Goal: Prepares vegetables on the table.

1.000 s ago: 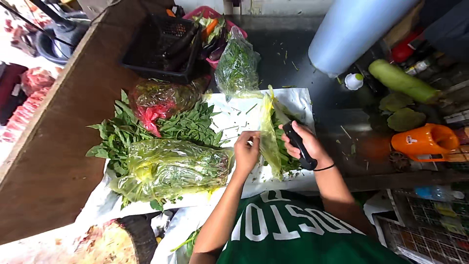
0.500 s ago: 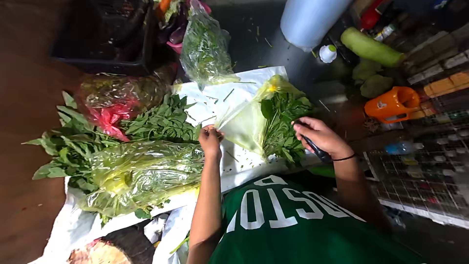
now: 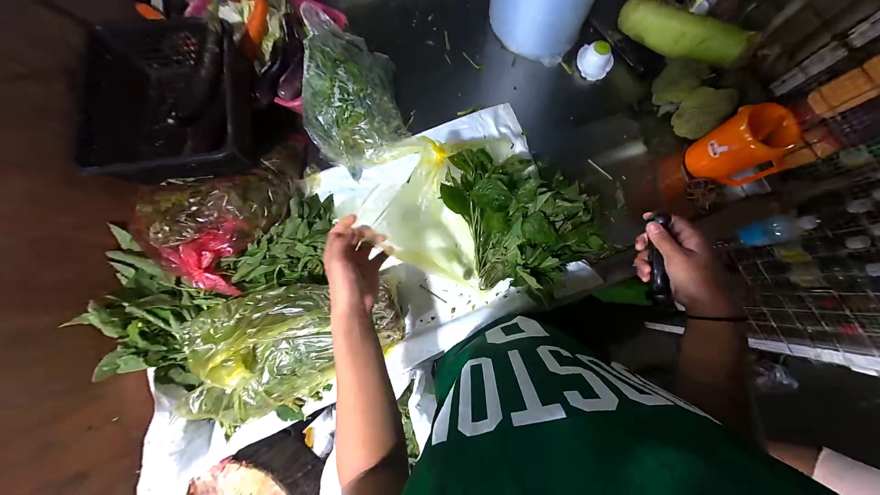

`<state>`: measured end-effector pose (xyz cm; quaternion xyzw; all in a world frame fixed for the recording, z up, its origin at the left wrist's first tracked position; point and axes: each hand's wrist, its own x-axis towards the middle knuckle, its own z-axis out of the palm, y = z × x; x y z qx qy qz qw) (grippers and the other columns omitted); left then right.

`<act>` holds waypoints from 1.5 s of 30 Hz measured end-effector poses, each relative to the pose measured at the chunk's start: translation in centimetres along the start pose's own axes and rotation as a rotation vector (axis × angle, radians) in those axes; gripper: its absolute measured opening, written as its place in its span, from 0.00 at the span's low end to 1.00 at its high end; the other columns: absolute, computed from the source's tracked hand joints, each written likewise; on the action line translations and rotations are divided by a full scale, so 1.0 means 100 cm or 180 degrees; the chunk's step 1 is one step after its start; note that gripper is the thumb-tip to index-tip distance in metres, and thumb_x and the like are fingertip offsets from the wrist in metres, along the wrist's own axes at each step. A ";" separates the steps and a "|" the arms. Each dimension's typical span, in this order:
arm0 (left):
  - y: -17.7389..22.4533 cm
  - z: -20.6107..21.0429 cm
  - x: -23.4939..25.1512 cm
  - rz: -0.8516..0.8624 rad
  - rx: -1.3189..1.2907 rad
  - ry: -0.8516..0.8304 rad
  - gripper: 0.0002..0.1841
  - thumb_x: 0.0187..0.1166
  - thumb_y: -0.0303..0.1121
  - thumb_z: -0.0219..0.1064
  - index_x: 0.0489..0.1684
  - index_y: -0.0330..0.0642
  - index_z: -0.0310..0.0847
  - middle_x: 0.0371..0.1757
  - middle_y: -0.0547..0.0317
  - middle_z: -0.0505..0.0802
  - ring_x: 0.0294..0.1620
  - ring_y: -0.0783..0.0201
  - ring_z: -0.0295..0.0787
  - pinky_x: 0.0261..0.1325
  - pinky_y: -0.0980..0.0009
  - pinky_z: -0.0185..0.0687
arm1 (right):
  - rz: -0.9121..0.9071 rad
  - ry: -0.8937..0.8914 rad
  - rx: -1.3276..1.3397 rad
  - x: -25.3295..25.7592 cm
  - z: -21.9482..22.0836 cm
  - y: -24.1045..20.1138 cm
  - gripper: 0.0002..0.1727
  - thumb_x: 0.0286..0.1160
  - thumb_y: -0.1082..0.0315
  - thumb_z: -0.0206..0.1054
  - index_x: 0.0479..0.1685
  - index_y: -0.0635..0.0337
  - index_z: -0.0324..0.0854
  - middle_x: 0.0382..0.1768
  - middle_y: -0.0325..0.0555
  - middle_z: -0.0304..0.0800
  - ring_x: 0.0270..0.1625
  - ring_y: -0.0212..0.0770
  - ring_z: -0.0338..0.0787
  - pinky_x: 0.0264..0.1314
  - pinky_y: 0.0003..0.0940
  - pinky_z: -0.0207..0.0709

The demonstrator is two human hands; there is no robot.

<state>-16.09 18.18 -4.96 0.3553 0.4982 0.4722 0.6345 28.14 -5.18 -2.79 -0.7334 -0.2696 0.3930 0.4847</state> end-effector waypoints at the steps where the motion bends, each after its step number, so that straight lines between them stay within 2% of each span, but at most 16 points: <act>1: -0.002 0.016 -0.001 -0.0050 0.0428 0.0023 0.23 0.88 0.43 0.49 0.81 0.51 0.65 0.57 0.56 0.89 0.52 0.56 0.90 0.52 0.52 0.89 | 0.0025 -0.0006 0.0009 0.000 0.001 0.003 0.20 0.91 0.52 0.56 0.75 0.46 0.72 0.37 0.41 0.84 0.18 0.36 0.79 0.19 0.34 0.82; 3: -0.031 0.040 0.002 -0.0153 0.1337 0.0160 0.39 0.85 0.50 0.63 0.92 0.44 0.52 0.75 0.42 0.82 0.67 0.47 0.86 0.60 0.45 0.86 | 0.0031 -0.0108 0.0007 -0.001 0.006 0.005 0.20 0.91 0.53 0.57 0.75 0.48 0.73 0.36 0.42 0.84 0.18 0.37 0.80 0.19 0.34 0.82; 4: -0.055 0.049 0.003 -0.0252 0.1609 0.0252 0.47 0.79 0.54 0.70 0.93 0.40 0.49 0.77 0.35 0.80 0.69 0.42 0.83 0.63 0.42 0.85 | 0.0025 -0.0162 0.0007 0.000 0.010 0.004 0.20 0.91 0.54 0.57 0.75 0.48 0.73 0.36 0.42 0.85 0.18 0.37 0.80 0.19 0.34 0.83; 6: -0.108 0.061 -0.009 -0.0704 0.1753 0.0353 0.53 0.71 0.57 0.77 0.90 0.35 0.51 0.66 0.33 0.86 0.58 0.42 0.88 0.58 0.43 0.87 | 0.0048 -0.0279 0.0008 0.003 0.013 0.006 0.22 0.90 0.55 0.59 0.78 0.48 0.72 0.37 0.43 0.86 0.18 0.38 0.81 0.19 0.34 0.83; 8: -0.141 0.072 -0.023 -0.1094 0.1793 0.0132 0.43 0.76 0.53 0.75 0.84 0.35 0.62 0.54 0.37 0.91 0.43 0.50 0.91 0.46 0.52 0.89 | 0.0003 -0.0398 0.0061 0.009 0.013 0.010 0.23 0.90 0.55 0.59 0.79 0.49 0.72 0.37 0.45 0.86 0.18 0.38 0.80 0.18 0.35 0.82; 10: -0.161 0.081 -0.030 -0.1100 0.1749 -0.0023 0.21 0.85 0.44 0.67 0.66 0.36 0.82 0.41 0.48 0.91 0.30 0.61 0.85 0.33 0.63 0.82 | -0.0013 -0.0488 0.0124 0.012 0.007 0.016 0.22 0.90 0.56 0.58 0.79 0.49 0.72 0.36 0.46 0.86 0.17 0.40 0.80 0.18 0.36 0.82; 11: -0.163 0.085 -0.031 -0.0978 0.1720 -0.0030 0.16 0.88 0.42 0.63 0.59 0.37 0.85 0.38 0.52 0.88 0.29 0.64 0.81 0.32 0.65 0.79 | -0.0011 -0.0530 0.0137 0.015 0.004 0.020 0.22 0.90 0.57 0.58 0.79 0.50 0.71 0.36 0.46 0.85 0.17 0.40 0.80 0.18 0.36 0.81; 13: -0.154 0.092 -0.025 -0.0774 0.1502 0.0142 0.15 0.91 0.39 0.58 0.55 0.36 0.83 0.40 0.52 0.87 0.33 0.63 0.82 0.36 0.62 0.81 | -0.0031 -0.0586 0.0174 0.022 -0.004 0.027 0.22 0.90 0.58 0.58 0.79 0.51 0.71 0.36 0.46 0.86 0.17 0.39 0.80 0.17 0.35 0.81; 16: -0.128 0.090 -0.016 -0.0868 0.1084 0.0240 0.19 0.92 0.44 0.53 0.66 0.38 0.77 0.57 0.44 0.89 0.53 0.50 0.89 0.52 0.46 0.87 | -0.0032 -0.0646 0.0173 0.033 -0.016 0.033 0.23 0.90 0.57 0.59 0.80 0.52 0.70 0.36 0.46 0.85 0.17 0.39 0.80 0.17 0.35 0.81; 21: -0.134 0.099 -0.036 -0.1262 0.1377 0.0314 0.38 0.80 0.56 0.69 0.80 0.38 0.65 0.54 0.38 0.90 0.47 0.47 0.92 0.47 0.48 0.91 | -0.0107 -0.0778 0.0156 0.053 -0.028 0.031 0.24 0.89 0.57 0.60 0.80 0.52 0.70 0.36 0.47 0.86 0.17 0.40 0.81 0.17 0.37 0.82; 26: -0.156 0.111 -0.053 -0.0733 0.1035 0.0487 0.19 0.88 0.43 0.64 0.62 0.36 0.82 0.47 0.45 0.93 0.41 0.55 0.92 0.42 0.54 0.90 | -0.0131 -0.0859 0.0256 0.067 -0.036 0.030 0.23 0.89 0.59 0.59 0.79 0.55 0.70 0.35 0.45 0.85 0.17 0.39 0.81 0.17 0.35 0.82; 31: -0.086 0.115 -0.062 0.0121 0.1227 0.0101 0.17 0.90 0.43 0.56 0.59 0.39 0.83 0.49 0.53 0.93 0.45 0.62 0.89 0.53 0.56 0.87 | -0.0131 -0.1051 -0.0044 0.081 -0.052 0.026 0.24 0.88 0.57 0.62 0.79 0.54 0.70 0.36 0.46 0.85 0.18 0.39 0.81 0.19 0.35 0.82; 34: -0.046 0.127 -0.068 0.0450 0.1553 -0.0107 0.11 0.85 0.36 0.61 0.48 0.40 0.85 0.38 0.60 0.93 0.37 0.68 0.90 0.46 0.62 0.90 | -0.0201 -0.1058 -0.0196 0.089 -0.059 0.023 0.25 0.86 0.56 0.63 0.78 0.53 0.71 0.36 0.47 0.85 0.19 0.40 0.81 0.19 0.36 0.81; 38: -0.034 0.129 -0.058 0.0699 0.1793 -0.0420 0.07 0.77 0.28 0.66 0.43 0.37 0.89 0.39 0.56 0.94 0.39 0.66 0.91 0.48 0.60 0.89 | -0.0365 -0.0985 -0.0306 0.094 -0.059 0.020 0.26 0.84 0.56 0.66 0.78 0.51 0.72 0.37 0.47 0.86 0.19 0.39 0.81 0.20 0.36 0.82; 42: -0.021 0.109 -0.045 0.0925 0.1386 0.0053 0.07 0.77 0.28 0.68 0.46 0.37 0.86 0.37 0.57 0.95 0.37 0.66 0.93 0.45 0.60 0.92 | -0.0438 -0.0988 -0.0362 0.094 -0.054 0.027 0.28 0.83 0.56 0.68 0.79 0.52 0.72 0.38 0.48 0.86 0.20 0.39 0.82 0.20 0.36 0.82; 45: 0.001 0.095 -0.043 0.1265 0.1269 0.0370 0.19 0.71 0.27 0.72 0.60 0.36 0.76 0.48 0.55 0.93 0.45 0.63 0.93 0.50 0.59 0.94 | -0.0403 -0.1014 -0.0343 0.090 -0.052 0.036 0.28 0.82 0.56 0.69 0.80 0.53 0.71 0.39 0.48 0.87 0.20 0.40 0.83 0.21 0.37 0.83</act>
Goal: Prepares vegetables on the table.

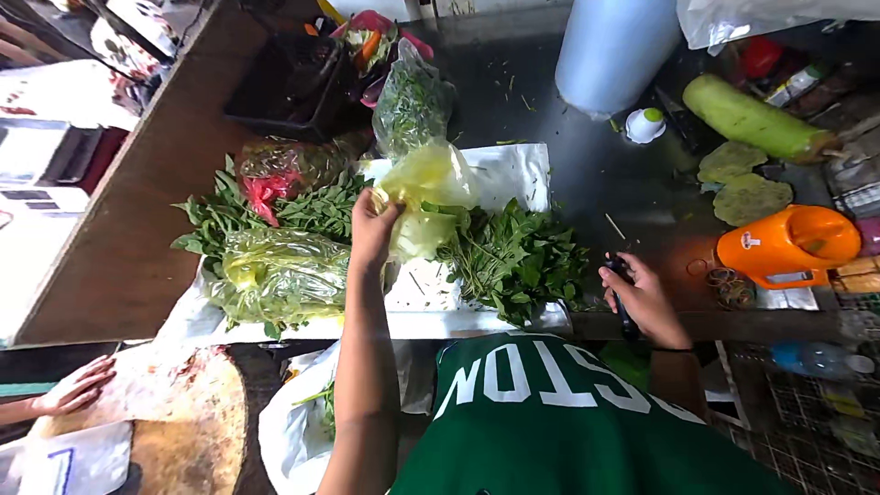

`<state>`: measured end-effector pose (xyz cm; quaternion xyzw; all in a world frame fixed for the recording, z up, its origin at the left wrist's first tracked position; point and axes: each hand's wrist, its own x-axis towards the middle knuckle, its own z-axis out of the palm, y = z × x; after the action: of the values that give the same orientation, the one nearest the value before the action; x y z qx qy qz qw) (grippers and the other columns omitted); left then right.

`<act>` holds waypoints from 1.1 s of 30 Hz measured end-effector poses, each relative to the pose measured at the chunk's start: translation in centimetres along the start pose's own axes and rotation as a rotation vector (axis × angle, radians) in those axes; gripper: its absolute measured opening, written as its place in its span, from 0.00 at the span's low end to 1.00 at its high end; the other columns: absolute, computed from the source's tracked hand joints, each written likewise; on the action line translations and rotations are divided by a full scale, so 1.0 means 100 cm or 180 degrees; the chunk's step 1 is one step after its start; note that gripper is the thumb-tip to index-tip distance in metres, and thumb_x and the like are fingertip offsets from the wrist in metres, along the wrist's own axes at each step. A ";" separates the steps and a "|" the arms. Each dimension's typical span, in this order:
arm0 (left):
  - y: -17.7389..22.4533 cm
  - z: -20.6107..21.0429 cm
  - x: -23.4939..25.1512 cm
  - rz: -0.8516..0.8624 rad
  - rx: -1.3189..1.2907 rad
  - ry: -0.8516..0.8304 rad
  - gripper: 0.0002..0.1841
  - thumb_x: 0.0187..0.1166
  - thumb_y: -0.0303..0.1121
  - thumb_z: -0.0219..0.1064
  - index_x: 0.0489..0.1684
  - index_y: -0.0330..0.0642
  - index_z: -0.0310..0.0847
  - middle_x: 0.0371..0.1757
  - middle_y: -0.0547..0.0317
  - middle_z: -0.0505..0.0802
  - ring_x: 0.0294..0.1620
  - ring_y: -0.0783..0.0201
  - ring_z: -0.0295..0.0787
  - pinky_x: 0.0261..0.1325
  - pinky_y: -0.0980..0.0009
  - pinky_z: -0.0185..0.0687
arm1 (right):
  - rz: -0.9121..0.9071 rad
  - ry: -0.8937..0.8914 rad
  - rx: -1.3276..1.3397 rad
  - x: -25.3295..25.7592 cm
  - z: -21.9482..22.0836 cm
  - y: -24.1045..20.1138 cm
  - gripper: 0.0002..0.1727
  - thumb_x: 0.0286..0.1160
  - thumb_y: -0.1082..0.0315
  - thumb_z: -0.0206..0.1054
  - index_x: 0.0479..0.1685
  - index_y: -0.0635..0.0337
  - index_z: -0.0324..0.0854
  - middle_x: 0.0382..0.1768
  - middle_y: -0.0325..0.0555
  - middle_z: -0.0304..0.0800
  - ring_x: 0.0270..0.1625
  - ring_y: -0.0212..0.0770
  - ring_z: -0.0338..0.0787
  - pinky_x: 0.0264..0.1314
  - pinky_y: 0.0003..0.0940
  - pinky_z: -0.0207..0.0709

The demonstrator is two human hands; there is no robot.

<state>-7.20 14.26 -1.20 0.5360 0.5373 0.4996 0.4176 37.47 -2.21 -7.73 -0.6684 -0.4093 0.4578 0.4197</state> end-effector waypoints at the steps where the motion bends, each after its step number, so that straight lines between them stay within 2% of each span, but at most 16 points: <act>1: 0.002 -0.007 0.003 0.0090 -0.0090 0.0182 0.23 0.70 0.26 0.73 0.64 0.36 0.72 0.51 0.53 0.91 0.48 0.62 0.93 0.51 0.59 0.94 | 0.0010 -0.0002 0.0009 -0.002 0.001 0.003 0.29 0.82 0.56 0.69 0.80 0.53 0.71 0.38 0.48 0.87 0.20 0.40 0.83 0.21 0.37 0.83; 4: 0.002 -0.029 0.003 0.0243 -0.0881 0.0890 0.28 0.80 0.26 0.61 0.81 0.37 0.59 0.62 0.49 0.86 0.55 0.58 0.90 0.55 0.55 0.92 | 0.0052 -0.0017 0.0241 -0.011 0.006 0.011 0.33 0.76 0.63 0.73 0.82 0.55 0.69 0.36 0.48 0.87 0.18 0.40 0.81 0.19 0.36 0.81; 6: 0.009 -0.039 -0.005 0.0292 -0.1743 0.1155 0.24 0.89 0.33 0.46 0.85 0.49 0.57 0.65 0.53 0.86 0.60 0.58 0.88 0.59 0.52 0.89 | -0.0001 -0.0006 0.0578 -0.015 0.009 0.009 0.35 0.72 0.69 0.72 0.83 0.56 0.67 0.36 0.48 0.87 0.17 0.39 0.80 0.18 0.35 0.80; 8: 0.019 -0.038 -0.017 0.0318 -0.2367 0.1171 0.23 0.92 0.44 0.35 0.78 0.54 0.65 0.62 0.57 0.89 0.61 0.60 0.88 0.61 0.52 0.88 | 0.0008 -0.0022 0.0805 -0.020 0.016 0.001 0.33 0.79 0.66 0.68 0.85 0.53 0.65 0.33 0.48 0.86 0.18 0.39 0.81 0.18 0.36 0.81; 10: 0.014 -0.031 -0.035 0.0003 -0.2517 0.0911 0.29 0.92 0.57 0.27 0.70 0.55 0.71 0.60 0.60 0.90 0.61 0.62 0.88 0.61 0.53 0.88 | 0.0224 -0.0095 0.0722 -0.025 0.025 -0.009 0.31 0.86 0.58 0.64 0.88 0.46 0.62 0.36 0.48 0.89 0.20 0.41 0.84 0.20 0.37 0.83; 13: -0.028 -0.015 -0.055 -0.0878 -0.2057 0.0264 0.29 0.88 0.64 0.40 0.72 0.59 0.75 0.62 0.60 0.91 0.62 0.59 0.89 0.61 0.48 0.88 | 0.0412 0.0005 0.0415 -0.026 0.031 -0.010 0.33 0.84 0.51 0.67 0.88 0.40 0.64 0.37 0.48 0.88 0.20 0.40 0.83 0.20 0.36 0.82; 16: -0.087 -0.023 -0.071 -0.1390 -0.1827 -0.0204 0.21 0.83 0.45 0.58 0.68 0.44 0.73 0.55 0.47 0.91 0.54 0.50 0.92 0.56 0.42 0.89 | 0.0376 0.0224 0.0574 -0.038 0.041 -0.009 0.32 0.83 0.51 0.68 0.87 0.36 0.66 0.35 0.48 0.87 0.20 0.40 0.81 0.20 0.34 0.80; 18: -0.116 -0.039 -0.075 -0.1438 -0.1652 -0.0330 0.14 0.78 0.34 0.62 0.59 0.43 0.76 0.45 0.51 0.93 0.45 0.55 0.94 0.50 0.49 0.92 | 0.0383 0.0490 0.0732 -0.053 0.054 -0.009 0.31 0.84 0.51 0.67 0.87 0.36 0.67 0.34 0.47 0.87 0.19 0.40 0.80 0.19 0.34 0.80; 20: -0.132 -0.057 -0.071 -0.1428 -0.1290 -0.0337 0.13 0.80 0.33 0.60 0.60 0.47 0.77 0.42 0.58 0.94 0.41 0.62 0.94 0.43 0.56 0.95 | 0.0439 0.0863 0.0902 -0.072 0.070 -0.005 0.30 0.83 0.51 0.68 0.84 0.42 0.69 0.34 0.47 0.87 0.19 0.39 0.81 0.19 0.34 0.80; 22: -0.141 -0.077 -0.061 -0.1267 -0.0987 -0.0507 0.23 0.80 0.30 0.59 0.75 0.52 0.70 0.57 0.61 0.92 0.51 0.66 0.93 0.49 0.60 0.95 | 0.0412 0.1220 0.1157 -0.091 0.085 0.005 0.28 0.83 0.54 0.68 0.79 0.52 0.71 0.31 0.47 0.86 0.18 0.38 0.81 0.19 0.33 0.81; 24: -0.139 -0.091 -0.049 -0.0945 -0.0710 -0.1052 0.39 0.73 0.23 0.58 0.91 0.55 0.56 0.79 0.60 0.80 0.69 0.64 0.85 0.61 0.60 0.90 | 0.0316 0.1455 0.1324 -0.106 0.099 0.012 0.26 0.84 0.57 0.67 0.76 0.57 0.71 0.30 0.47 0.85 0.17 0.38 0.80 0.19 0.33 0.81; 25: -0.135 -0.093 -0.049 -0.0772 -0.0568 -0.1380 0.41 0.70 0.19 0.57 0.91 0.53 0.56 0.84 0.58 0.76 0.74 0.61 0.81 0.66 0.58 0.88 | 0.0301 0.1536 0.1317 -0.113 0.104 0.017 0.25 0.84 0.58 0.67 0.75 0.58 0.71 0.31 0.47 0.86 0.17 0.39 0.81 0.19 0.33 0.81; 26: -0.134 -0.094 -0.053 -0.0666 -0.0493 -0.1630 0.39 0.68 0.16 0.56 0.87 0.49 0.63 0.82 0.54 0.78 0.73 0.57 0.82 0.66 0.55 0.87 | 0.0307 0.1598 0.1273 -0.120 0.106 0.021 0.24 0.83 0.59 0.68 0.74 0.58 0.72 0.32 0.48 0.87 0.18 0.40 0.82 0.20 0.34 0.81; 27: -0.138 -0.095 -0.061 -0.0628 -0.0473 -0.1780 0.31 0.70 0.15 0.56 0.77 0.44 0.75 0.73 0.51 0.86 0.65 0.55 0.87 0.61 0.53 0.89 | 0.0340 0.1641 0.1198 -0.124 0.105 0.025 0.24 0.81 0.59 0.69 0.73 0.56 0.73 0.32 0.49 0.87 0.19 0.40 0.82 0.20 0.35 0.82; 30: -0.162 -0.104 -0.090 -0.0866 -0.0706 -0.2176 0.18 0.80 0.26 0.52 0.58 0.40 0.87 0.51 0.51 0.95 0.47 0.60 0.93 0.49 0.57 0.92 | 0.0537 0.1643 0.0892 -0.125 0.096 0.027 0.25 0.79 0.56 0.71 0.73 0.53 0.76 0.33 0.48 0.88 0.20 0.40 0.84 0.21 0.36 0.84; 33: -0.136 -0.099 -0.123 -0.1614 -0.0938 -0.2224 0.26 0.90 0.52 0.48 0.70 0.44 0.81 0.60 0.56 0.94 0.60 0.65 0.91 0.65 0.60 0.88 | 0.0580 0.1602 0.0707 -0.120 0.067 0.018 0.27 0.78 0.54 0.73 0.74 0.54 0.78 0.40 0.49 0.89 0.23 0.39 0.85 0.24 0.35 0.84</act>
<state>-18.20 2.14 -14.10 0.4588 0.4017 0.2419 0.7547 28.40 -12.73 -7.75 -0.7449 -0.1779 0.3554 0.5358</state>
